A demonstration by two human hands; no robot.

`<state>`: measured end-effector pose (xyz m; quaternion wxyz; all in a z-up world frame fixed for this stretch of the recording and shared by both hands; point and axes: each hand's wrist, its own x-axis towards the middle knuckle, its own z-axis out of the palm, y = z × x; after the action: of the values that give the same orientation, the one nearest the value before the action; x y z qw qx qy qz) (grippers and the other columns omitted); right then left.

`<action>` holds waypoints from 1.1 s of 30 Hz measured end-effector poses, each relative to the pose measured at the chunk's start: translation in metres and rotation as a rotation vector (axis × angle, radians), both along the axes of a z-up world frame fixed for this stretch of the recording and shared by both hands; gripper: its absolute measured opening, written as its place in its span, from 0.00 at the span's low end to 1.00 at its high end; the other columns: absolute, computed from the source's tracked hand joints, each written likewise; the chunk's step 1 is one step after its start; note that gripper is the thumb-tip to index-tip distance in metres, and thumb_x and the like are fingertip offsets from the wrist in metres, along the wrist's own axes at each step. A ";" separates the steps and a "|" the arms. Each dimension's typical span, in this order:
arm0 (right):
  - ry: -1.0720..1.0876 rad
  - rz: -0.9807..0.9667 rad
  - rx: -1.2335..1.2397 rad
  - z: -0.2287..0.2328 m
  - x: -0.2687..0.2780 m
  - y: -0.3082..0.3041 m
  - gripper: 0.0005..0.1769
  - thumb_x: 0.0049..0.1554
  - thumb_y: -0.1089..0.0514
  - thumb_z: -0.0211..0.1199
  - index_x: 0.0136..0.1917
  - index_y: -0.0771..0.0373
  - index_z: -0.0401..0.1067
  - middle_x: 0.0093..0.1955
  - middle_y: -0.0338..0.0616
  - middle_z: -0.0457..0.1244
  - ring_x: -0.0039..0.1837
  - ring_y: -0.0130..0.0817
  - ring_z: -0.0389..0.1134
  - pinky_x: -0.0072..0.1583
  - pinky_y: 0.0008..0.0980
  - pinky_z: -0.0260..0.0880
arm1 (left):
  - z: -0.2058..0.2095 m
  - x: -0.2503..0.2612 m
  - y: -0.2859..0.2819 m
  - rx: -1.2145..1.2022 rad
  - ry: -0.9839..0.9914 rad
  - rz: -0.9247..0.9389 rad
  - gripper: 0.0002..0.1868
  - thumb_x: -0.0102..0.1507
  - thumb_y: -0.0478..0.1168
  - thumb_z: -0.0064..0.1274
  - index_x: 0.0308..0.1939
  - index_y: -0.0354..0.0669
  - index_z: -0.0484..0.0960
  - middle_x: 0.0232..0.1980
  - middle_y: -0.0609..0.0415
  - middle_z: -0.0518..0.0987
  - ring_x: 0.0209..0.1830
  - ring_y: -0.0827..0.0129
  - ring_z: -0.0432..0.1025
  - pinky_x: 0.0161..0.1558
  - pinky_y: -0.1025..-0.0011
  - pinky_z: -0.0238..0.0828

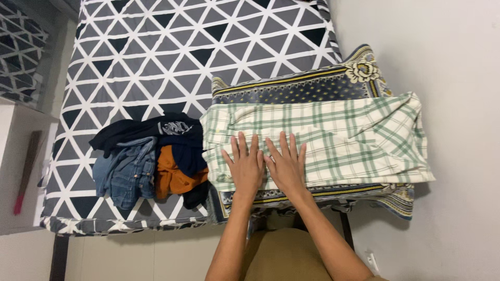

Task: The person folds a shirt on a patterned surface, carries it to a white shelf, and places it there.

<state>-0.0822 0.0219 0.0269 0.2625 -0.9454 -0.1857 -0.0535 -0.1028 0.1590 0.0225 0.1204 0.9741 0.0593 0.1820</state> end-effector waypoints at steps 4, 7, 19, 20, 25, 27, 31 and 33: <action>-0.051 -0.025 -0.097 -0.007 -0.001 0.008 0.31 0.66 0.38 0.46 0.80 0.45 0.56 0.85 0.54 0.40 0.84 0.58 0.35 0.75 0.69 0.28 | -0.007 -0.006 0.010 -0.034 -0.023 -0.084 0.29 0.72 0.48 0.41 0.77 0.50 0.66 0.83 0.41 0.52 0.82 0.45 0.45 0.74 0.34 0.31; -0.047 -0.050 -0.110 -0.007 0.000 0.012 0.31 0.66 0.38 0.45 0.80 0.44 0.57 0.84 0.52 0.41 0.84 0.56 0.35 0.76 0.68 0.28 | -0.004 -0.004 0.010 -0.019 -0.048 -0.084 0.29 0.72 0.49 0.40 0.77 0.49 0.64 0.83 0.41 0.50 0.82 0.44 0.43 0.74 0.34 0.30; -0.034 -0.142 0.059 -0.007 -0.022 0.044 0.30 0.65 0.45 0.53 0.78 0.53 0.60 0.84 0.58 0.42 0.85 0.62 0.33 0.78 0.64 0.27 | 0.008 -0.033 0.064 -0.542 -0.318 -0.233 0.21 0.75 0.41 0.36 0.71 0.40 0.71 0.74 0.46 0.72 0.77 0.53 0.65 0.77 0.51 0.56; -0.019 -0.107 0.109 -0.005 -0.029 0.053 0.27 0.65 0.48 0.54 0.76 0.53 0.63 0.84 0.57 0.44 0.85 0.62 0.34 0.78 0.63 0.28 | 0.006 -0.034 0.073 -0.517 -0.301 -0.142 0.22 0.75 0.40 0.35 0.71 0.38 0.70 0.74 0.42 0.71 0.76 0.49 0.64 0.76 0.51 0.55; 0.034 0.022 0.153 0.009 -0.062 0.097 0.23 0.63 0.55 0.55 0.71 0.52 0.71 0.82 0.56 0.49 0.83 0.60 0.39 0.78 0.61 0.30 | -0.018 -0.048 0.122 -0.637 -0.316 0.040 0.23 0.76 0.43 0.33 0.71 0.33 0.67 0.72 0.36 0.70 0.73 0.43 0.64 0.72 0.55 0.58; 0.023 0.093 0.135 0.014 -0.066 0.108 0.28 0.61 0.61 0.52 0.73 0.54 0.71 0.81 0.55 0.51 0.83 0.57 0.44 0.80 0.61 0.32 | -0.034 -0.051 0.135 -0.860 -0.161 0.159 0.27 0.74 0.48 0.34 0.72 0.35 0.66 0.71 0.35 0.69 0.70 0.42 0.64 0.68 0.56 0.59; 0.020 0.142 0.135 0.013 -0.073 0.123 0.23 0.64 0.56 0.54 0.72 0.54 0.70 0.81 0.50 0.53 0.84 0.54 0.46 0.81 0.60 0.33 | -0.083 -0.052 0.155 -0.926 -0.002 0.255 0.30 0.73 0.52 0.33 0.73 0.38 0.66 0.70 0.36 0.70 0.69 0.43 0.64 0.68 0.57 0.57; -0.057 0.194 0.149 0.009 -0.080 0.132 0.27 0.64 0.51 0.56 0.74 0.57 0.64 0.82 0.58 0.48 0.82 0.59 0.43 0.78 0.60 0.35 | -0.109 -0.052 0.162 -1.128 0.062 0.228 0.31 0.73 0.54 0.34 0.74 0.39 0.63 0.72 0.40 0.68 0.72 0.50 0.64 0.68 0.60 0.59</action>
<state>-0.1619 0.1535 0.0358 0.3305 -0.8989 -0.2793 -0.0681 -0.1545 0.3214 -0.0861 0.5991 0.7516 0.2552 0.1054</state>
